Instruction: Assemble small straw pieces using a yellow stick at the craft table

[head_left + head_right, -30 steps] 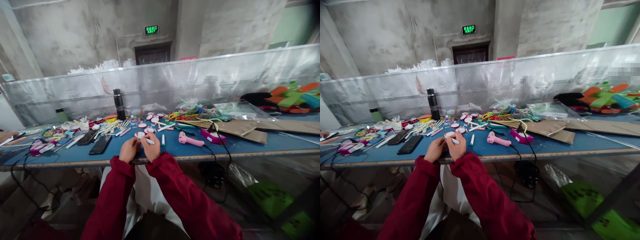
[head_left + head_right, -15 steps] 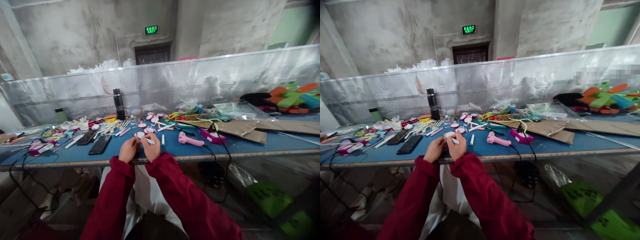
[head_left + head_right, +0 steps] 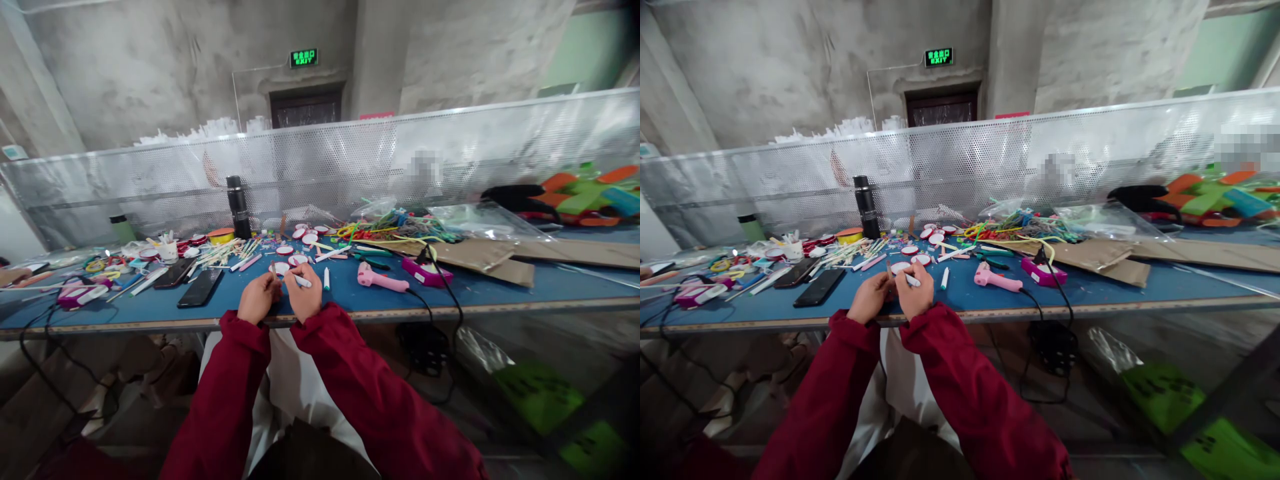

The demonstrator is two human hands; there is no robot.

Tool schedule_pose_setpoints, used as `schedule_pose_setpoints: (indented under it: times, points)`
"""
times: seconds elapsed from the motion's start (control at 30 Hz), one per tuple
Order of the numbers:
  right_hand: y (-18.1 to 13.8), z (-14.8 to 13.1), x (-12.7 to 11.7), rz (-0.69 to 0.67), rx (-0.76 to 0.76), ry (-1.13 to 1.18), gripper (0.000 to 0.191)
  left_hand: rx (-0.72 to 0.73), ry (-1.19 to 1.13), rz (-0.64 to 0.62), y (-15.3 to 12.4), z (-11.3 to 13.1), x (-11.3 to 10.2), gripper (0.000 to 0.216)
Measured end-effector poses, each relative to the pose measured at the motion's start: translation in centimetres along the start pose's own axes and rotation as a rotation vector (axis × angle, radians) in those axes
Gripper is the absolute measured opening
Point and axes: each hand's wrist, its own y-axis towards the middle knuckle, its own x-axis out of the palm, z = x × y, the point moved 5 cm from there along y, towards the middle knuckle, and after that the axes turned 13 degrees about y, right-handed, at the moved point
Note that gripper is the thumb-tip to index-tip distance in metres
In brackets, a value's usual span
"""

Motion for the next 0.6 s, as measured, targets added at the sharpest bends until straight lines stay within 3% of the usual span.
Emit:
schedule_pose_setpoints:
  times: [0.27, 0.6]
  points:
    - [0.01, -0.27, 0.32, -0.046, -0.007, 0.027, 0.018, 0.027, 0.026, 0.019, -0.09, 0.05, -0.07, 0.031]
    - [0.0, -0.04, -0.11, 0.008, 0.008, 0.009, 0.016, -0.017, 0.004, -0.001, -0.06, 0.02, -0.05, 0.027]
